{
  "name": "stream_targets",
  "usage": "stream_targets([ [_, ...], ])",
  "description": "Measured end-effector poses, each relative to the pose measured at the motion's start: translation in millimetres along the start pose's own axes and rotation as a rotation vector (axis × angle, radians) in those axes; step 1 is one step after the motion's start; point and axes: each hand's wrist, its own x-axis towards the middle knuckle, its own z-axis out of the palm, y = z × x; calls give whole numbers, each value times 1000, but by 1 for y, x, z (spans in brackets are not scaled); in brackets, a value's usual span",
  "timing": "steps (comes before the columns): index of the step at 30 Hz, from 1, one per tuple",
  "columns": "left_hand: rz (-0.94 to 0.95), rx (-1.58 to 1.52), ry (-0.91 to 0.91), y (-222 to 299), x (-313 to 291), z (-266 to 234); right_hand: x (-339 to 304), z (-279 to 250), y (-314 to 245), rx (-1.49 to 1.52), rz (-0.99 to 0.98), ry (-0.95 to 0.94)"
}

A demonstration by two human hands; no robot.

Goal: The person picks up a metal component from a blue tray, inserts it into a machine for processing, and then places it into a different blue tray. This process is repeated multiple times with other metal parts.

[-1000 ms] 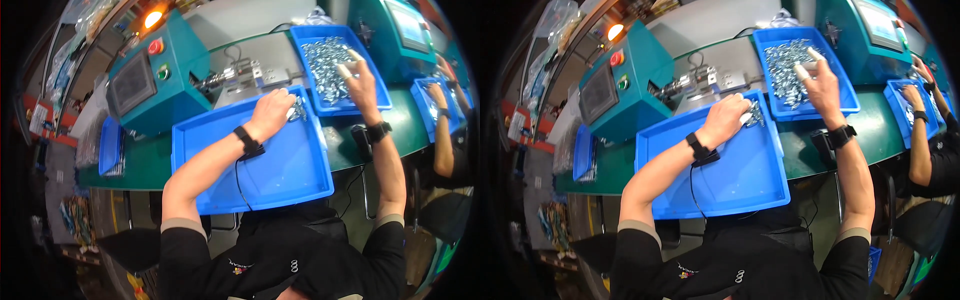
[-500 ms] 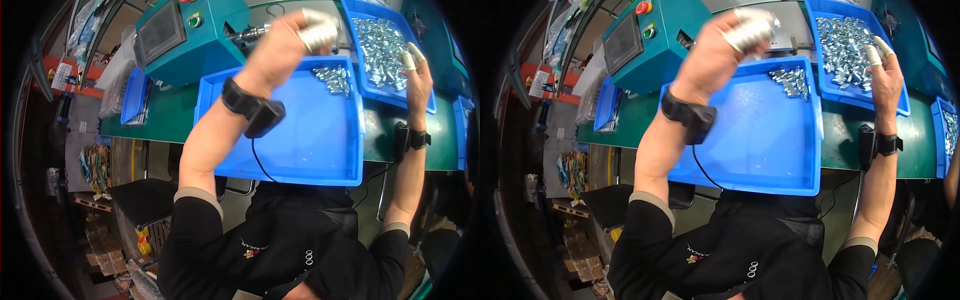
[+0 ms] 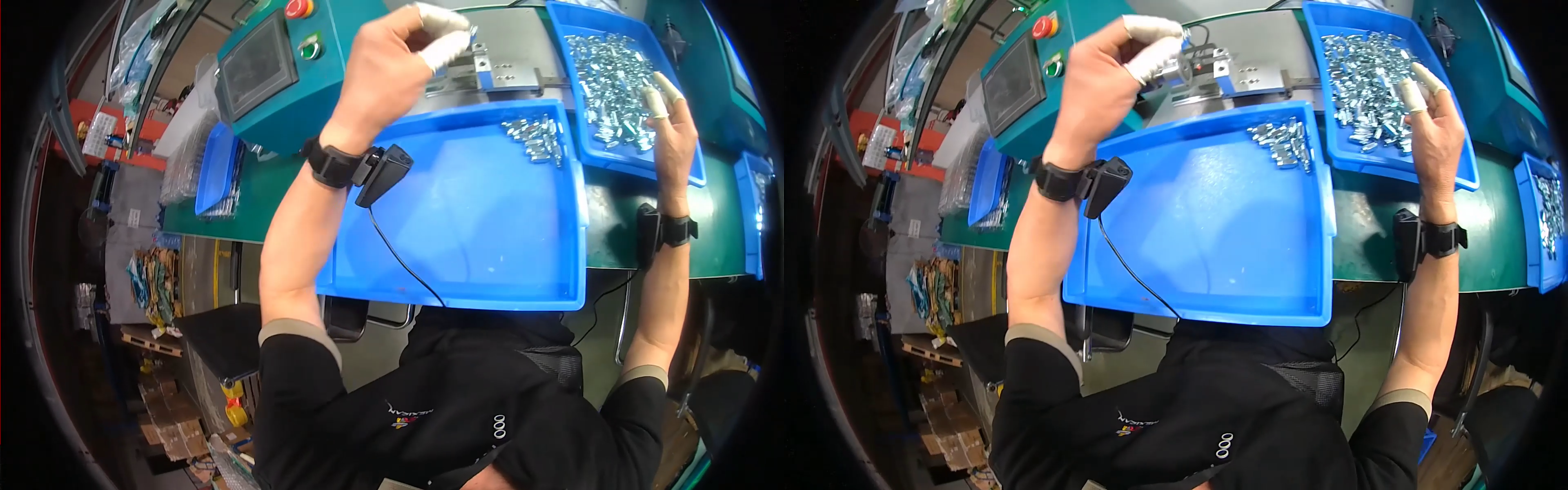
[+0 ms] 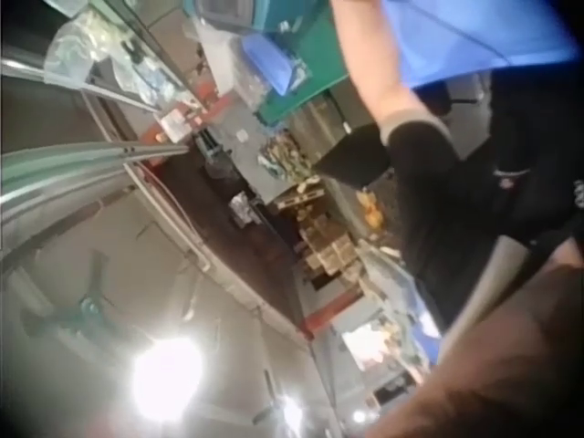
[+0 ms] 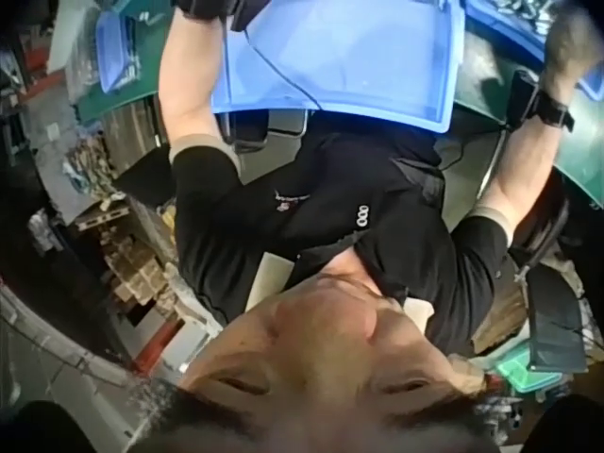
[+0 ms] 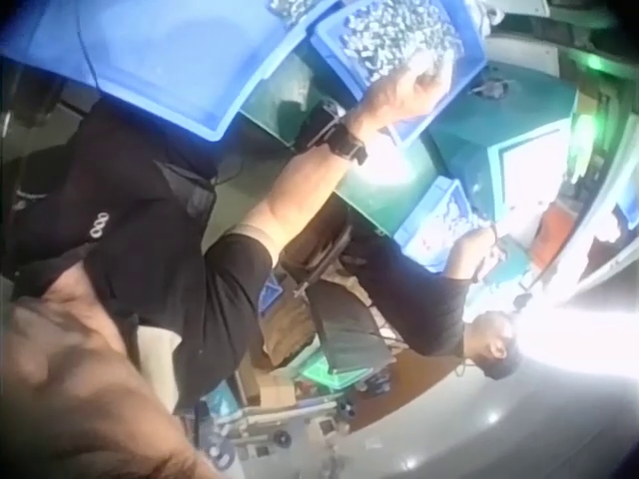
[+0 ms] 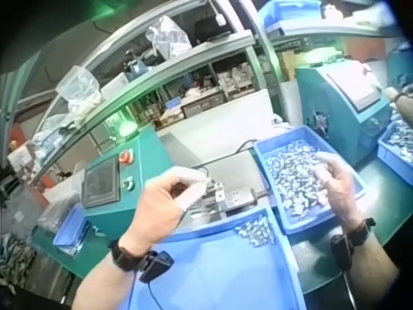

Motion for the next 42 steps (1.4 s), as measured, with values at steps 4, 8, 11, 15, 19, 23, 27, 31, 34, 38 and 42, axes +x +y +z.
stream_targets([
  [4,60,492,-85,-25,6,12,-2,5,-7,14,24,-12],
  [8,150,707,-147,-45,23,21,0,4,-3,45,27,-18],
  [11,163,786,-173,-56,31,27,-1,3,-2,66,28,-15],
  [15,230,859,-223,-66,38,31,0,3,-2,84,42,-11],
  [19,249,880,-248,-76,38,27,1,4,-4,96,58,-16],
  [23,279,886,-248,-78,38,26,1,5,-5,97,59,-6],
  [27,379,929,-235,-77,33,27,0,4,-7,95,52,7],
  [31,440,917,-190,-83,32,31,0,6,-8,75,57,16],
  [34,477,971,-169,-84,32,30,0,7,-8,49,57,7],
  [38,449,981,-196,-84,36,30,4,8,-11,-79,68,-60],
  [42,404,923,-172,-92,37,27,12,9,-18,20,189,-177],
])
